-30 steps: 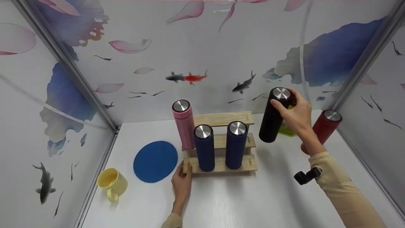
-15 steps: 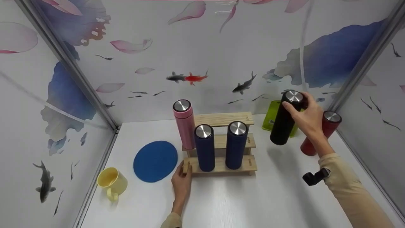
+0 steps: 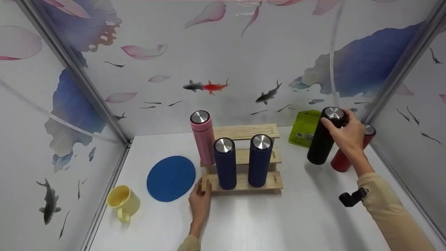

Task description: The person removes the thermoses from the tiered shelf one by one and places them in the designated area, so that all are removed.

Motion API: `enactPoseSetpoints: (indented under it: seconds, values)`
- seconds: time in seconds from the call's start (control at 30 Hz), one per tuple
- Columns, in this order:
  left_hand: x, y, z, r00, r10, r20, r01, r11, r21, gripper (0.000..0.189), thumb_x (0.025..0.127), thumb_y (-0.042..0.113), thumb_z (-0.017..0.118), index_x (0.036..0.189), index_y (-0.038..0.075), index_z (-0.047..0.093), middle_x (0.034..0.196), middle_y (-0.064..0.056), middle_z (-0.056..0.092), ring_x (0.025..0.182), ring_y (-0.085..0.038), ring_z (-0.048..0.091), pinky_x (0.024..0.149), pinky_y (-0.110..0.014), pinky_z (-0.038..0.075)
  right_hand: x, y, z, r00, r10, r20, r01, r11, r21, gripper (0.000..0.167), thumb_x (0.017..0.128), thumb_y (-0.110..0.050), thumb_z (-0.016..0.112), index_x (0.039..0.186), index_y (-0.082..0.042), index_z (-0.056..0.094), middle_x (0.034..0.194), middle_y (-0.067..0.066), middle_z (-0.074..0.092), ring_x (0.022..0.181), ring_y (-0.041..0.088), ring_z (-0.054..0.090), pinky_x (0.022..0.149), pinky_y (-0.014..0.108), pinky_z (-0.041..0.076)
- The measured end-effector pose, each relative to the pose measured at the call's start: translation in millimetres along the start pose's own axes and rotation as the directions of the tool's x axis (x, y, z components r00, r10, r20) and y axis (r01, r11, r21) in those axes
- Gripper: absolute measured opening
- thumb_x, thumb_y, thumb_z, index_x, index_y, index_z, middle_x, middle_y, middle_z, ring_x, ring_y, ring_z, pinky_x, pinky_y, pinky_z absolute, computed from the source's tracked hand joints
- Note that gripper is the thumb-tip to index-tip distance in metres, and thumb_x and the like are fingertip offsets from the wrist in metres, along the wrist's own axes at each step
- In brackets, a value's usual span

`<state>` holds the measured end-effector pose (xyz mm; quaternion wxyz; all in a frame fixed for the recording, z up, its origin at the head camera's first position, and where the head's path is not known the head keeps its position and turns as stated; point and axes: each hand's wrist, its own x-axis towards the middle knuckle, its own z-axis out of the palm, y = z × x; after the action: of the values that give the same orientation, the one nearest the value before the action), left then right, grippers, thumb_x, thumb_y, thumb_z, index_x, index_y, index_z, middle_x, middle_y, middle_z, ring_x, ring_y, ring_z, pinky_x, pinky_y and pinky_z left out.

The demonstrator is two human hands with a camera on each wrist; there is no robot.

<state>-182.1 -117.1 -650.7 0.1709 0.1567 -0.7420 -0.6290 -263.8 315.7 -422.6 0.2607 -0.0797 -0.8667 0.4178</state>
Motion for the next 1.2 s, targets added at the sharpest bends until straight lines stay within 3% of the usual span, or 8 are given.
enactPoseSetpoints:
  seconds: [0.27, 0.47, 0.67, 0.87, 1.07, 1.2]
  values:
    - [1.6, -0.5, 0.9, 1.000, -0.012, 0.001, 0.012, 1.000, -0.016, 0.048, 0.096, 0.022, 0.072, 0.138, 0.003, 0.061, 0.129, -0.018, 0.068, 0.091, -0.016, 0.064, 0.073, -0.018, 0.051, -1.9, 16, -4, 0.999, 0.051, 0.014, -0.051, 0.999, -0.018, 0.068, 0.091, -0.033, 0.075, 0.144, 0.001, 0.049, 0.135, 0.025, 0.062, 0.124, 0.038, 0.058, 0.106, 0.049, 0.044]
    - [1.2, 0.7, -0.2, 1.000, 0.003, 0.010, -0.003, 1.000, -0.008, 0.049, 0.096, 0.022, 0.072, 0.139, 0.003, 0.060, 0.124, -0.018, 0.070, 0.097, -0.019, 0.067, 0.075, -0.019, 0.052, -4.7, 26, -5, 0.997, 0.073, 0.010, -0.072, 0.997, -0.038, 0.065, 0.092, -0.037, 0.073, 0.140, 0.001, 0.052, 0.129, 0.026, 0.063, 0.119, 0.039, 0.058, 0.101, 0.048, 0.042]
    - [0.6, -1.3, 0.0, 1.000, 0.013, 0.020, -0.014, 1.000, 0.005, 0.050, 0.096, 0.022, 0.071, 0.141, 0.003, 0.059, 0.132, -0.019, 0.066, 0.108, -0.024, 0.068, 0.079, -0.019, 0.052, -8.8, 36, -4, 0.996, 0.087, 0.006, -0.086, 0.995, -0.046, 0.066, 0.092, -0.036, 0.073, 0.139, 0.004, 0.051, 0.130, 0.028, 0.061, 0.120, 0.042, 0.055, 0.104, 0.054, 0.040]
    - [-0.1, -3.5, -0.1, 0.999, -0.002, 0.033, 0.002, 1.000, 0.005, 0.050, 0.098, 0.024, 0.070, 0.142, 0.003, 0.057, 0.131, -0.018, 0.067, 0.106, -0.023, 0.067, 0.079, -0.021, 0.052, -14.4, 45, 0, 0.994, 0.111, 0.013, -0.111, 0.993, -0.038, 0.070, 0.092, -0.037, 0.074, 0.142, 0.004, 0.048, 0.134, 0.029, 0.059, 0.124, 0.043, 0.054, 0.106, 0.056, 0.040]
    - [0.8, -3.5, 0.8, 0.999, -0.003, 0.032, 0.003, 1.000, 0.016, 0.050, 0.098, 0.025, 0.069, 0.142, 0.004, 0.057, 0.137, -0.017, 0.064, 0.116, -0.025, 0.065, 0.085, -0.026, 0.054, -16.3, 53, 3, 0.992, 0.125, -0.011, -0.125, 0.992, -0.016, 0.071, 0.092, -0.035, 0.074, 0.145, 0.004, 0.047, 0.137, 0.029, 0.058, 0.127, 0.043, 0.054, 0.108, 0.055, 0.040]
    - [1.2, -3.3, 0.2, 1.000, -0.005, 0.027, 0.005, 1.000, 0.009, 0.050, 0.098, 0.024, 0.070, 0.141, 0.004, 0.058, 0.134, -0.017, 0.065, 0.110, -0.023, 0.066, 0.082, -0.022, 0.053, -16.6, 57, 6, 0.990, 0.142, -0.009, -0.142, 0.990, -0.002, 0.071, 0.092, -0.034, 0.074, 0.146, 0.003, 0.046, 0.141, 0.027, 0.056, 0.131, 0.041, 0.052, 0.111, 0.054, 0.039]
